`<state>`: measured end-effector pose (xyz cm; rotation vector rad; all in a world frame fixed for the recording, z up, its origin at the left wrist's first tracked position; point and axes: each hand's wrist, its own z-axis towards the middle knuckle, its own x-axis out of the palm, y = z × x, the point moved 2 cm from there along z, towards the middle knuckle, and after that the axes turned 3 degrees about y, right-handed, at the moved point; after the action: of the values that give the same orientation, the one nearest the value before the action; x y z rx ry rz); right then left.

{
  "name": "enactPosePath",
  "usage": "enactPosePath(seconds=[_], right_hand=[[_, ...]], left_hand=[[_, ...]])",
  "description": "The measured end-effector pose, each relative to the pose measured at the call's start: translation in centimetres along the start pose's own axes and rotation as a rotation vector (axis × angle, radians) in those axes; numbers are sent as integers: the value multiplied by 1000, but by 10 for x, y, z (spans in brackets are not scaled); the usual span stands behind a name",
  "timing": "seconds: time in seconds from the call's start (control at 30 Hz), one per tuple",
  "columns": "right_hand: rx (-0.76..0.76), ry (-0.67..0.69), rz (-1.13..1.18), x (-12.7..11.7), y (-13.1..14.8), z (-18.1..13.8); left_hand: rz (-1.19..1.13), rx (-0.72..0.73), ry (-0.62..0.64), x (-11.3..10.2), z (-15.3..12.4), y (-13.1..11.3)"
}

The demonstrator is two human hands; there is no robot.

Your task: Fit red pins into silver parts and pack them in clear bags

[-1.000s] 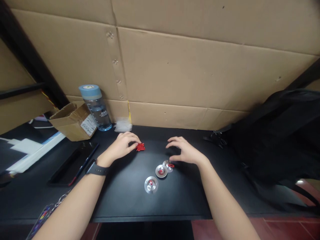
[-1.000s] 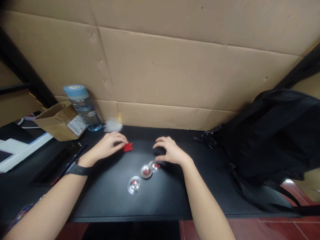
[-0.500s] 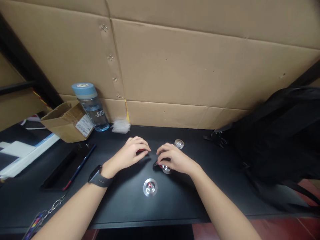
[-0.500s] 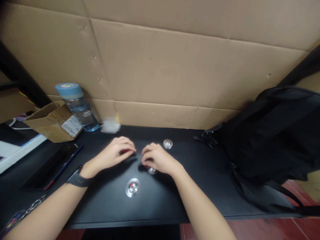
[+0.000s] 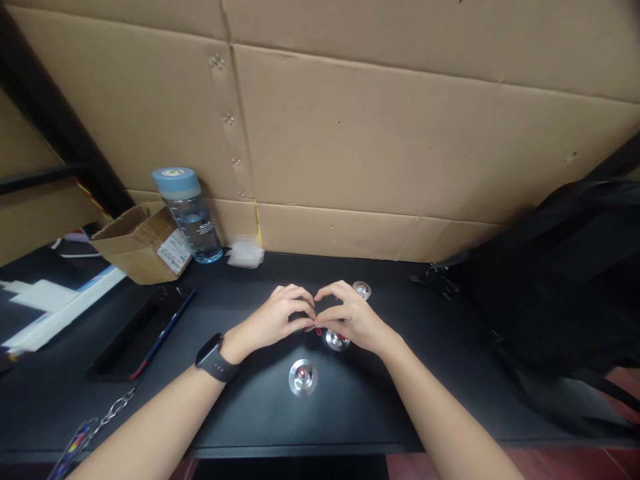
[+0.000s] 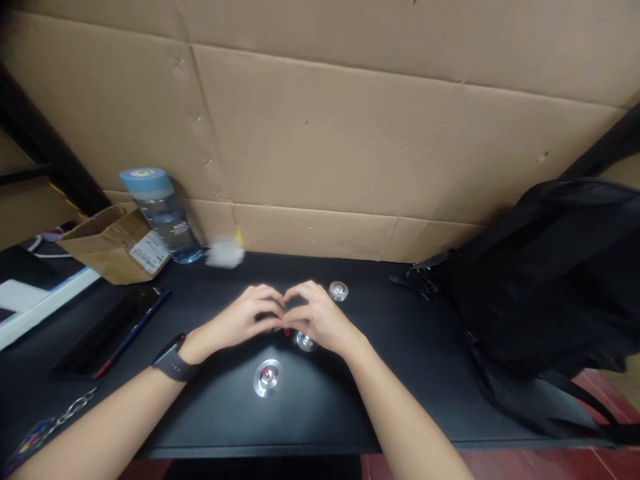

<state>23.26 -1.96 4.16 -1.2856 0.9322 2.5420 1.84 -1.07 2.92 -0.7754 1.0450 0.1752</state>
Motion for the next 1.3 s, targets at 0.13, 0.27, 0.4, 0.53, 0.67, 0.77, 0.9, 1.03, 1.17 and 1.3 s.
enactPosePath(seconds=[0.13, 0.27, 0.4, 0.53, 0.67, 0.77, 0.9, 1.03, 1.17, 1.3], right_hand=[[84, 84, -46, -2, 4, 1], [163, 154, 38, -14, 3, 0], [432, -46, 196, -29, -28, -10], [665, -270, 300, -38, -77, -29], [814, -344, 171, -40, -115, -47], [834, -281, 38, -37, -129, -52], [818, -230, -14, -32, -132, -53], [790, -180, -121, -32, -125, -49], [683, -202, -263, -41, -101, -40], [444, 52, -15, -41, -61, -27]], left_hand=[[83, -37, -58, -5, -1, 7], [176, -127, -218, -27, -10, 29], [202, -167, -220, -47, -20, 52], [196, -144, -155, -50, -23, 63], [193, -167, -127, -44, -22, 67], [201, -189, -128, -41, -22, 70], [216, -205, -118, -39, -24, 73], [228, -215, -105, -38, -24, 74], [203, -210, -116, -38, -24, 74], [201, -208, -122, -37, -23, 73]])
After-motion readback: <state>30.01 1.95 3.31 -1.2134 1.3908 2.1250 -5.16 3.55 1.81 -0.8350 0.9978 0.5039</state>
